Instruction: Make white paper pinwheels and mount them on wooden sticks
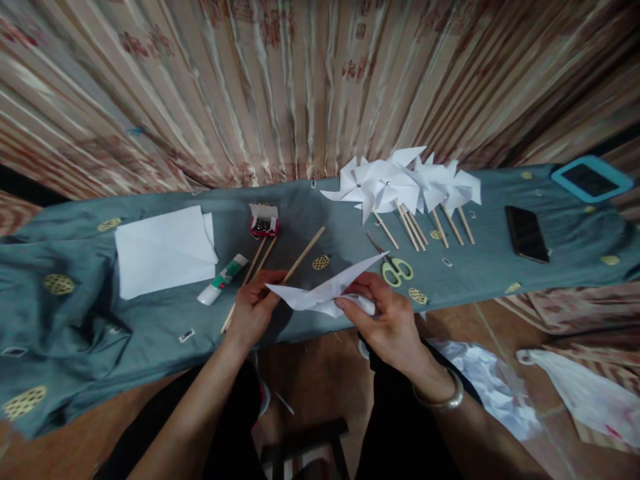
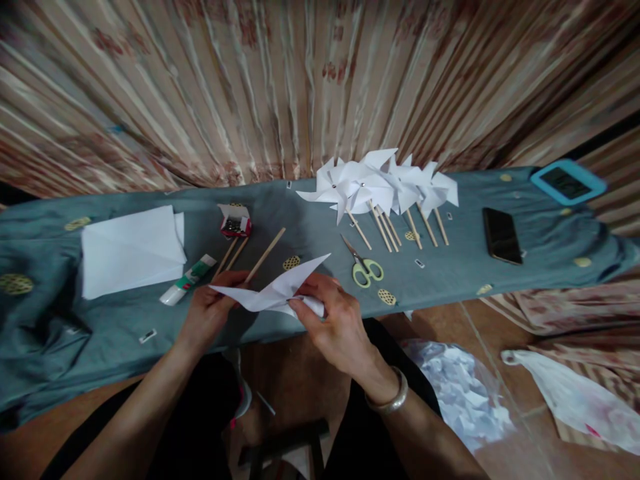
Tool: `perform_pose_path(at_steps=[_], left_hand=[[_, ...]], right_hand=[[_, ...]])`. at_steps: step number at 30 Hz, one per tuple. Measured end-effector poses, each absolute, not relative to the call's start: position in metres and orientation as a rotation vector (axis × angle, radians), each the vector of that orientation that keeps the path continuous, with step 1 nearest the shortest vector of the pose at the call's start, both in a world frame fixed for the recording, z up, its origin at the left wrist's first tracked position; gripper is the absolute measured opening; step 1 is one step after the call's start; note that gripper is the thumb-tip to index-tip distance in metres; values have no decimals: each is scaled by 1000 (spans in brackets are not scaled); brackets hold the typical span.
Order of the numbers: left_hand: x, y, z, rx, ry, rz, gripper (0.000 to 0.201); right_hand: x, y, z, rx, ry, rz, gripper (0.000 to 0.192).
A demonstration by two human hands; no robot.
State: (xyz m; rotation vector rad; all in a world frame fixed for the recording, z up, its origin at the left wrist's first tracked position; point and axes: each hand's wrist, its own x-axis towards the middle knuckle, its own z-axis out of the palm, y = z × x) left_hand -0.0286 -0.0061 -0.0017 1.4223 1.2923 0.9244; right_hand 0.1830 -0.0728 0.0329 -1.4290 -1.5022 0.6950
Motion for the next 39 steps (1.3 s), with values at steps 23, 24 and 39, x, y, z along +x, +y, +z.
perform_pose_path(at_steps=[23, 24, 39], left_hand=[[-10, -39, 14, 1157, 1173, 842, 12], [-11, -40, 13, 1173, 1168, 843, 11], [-18, -34, 29, 1344, 1068, 858, 14]], right_hand=[[200, -82, 60, -1291, -1850, -23, 47], [201, -83, 60, -1287, -1841, -29, 48], [204, -86, 59, -1238, -1848, 64, 49]])
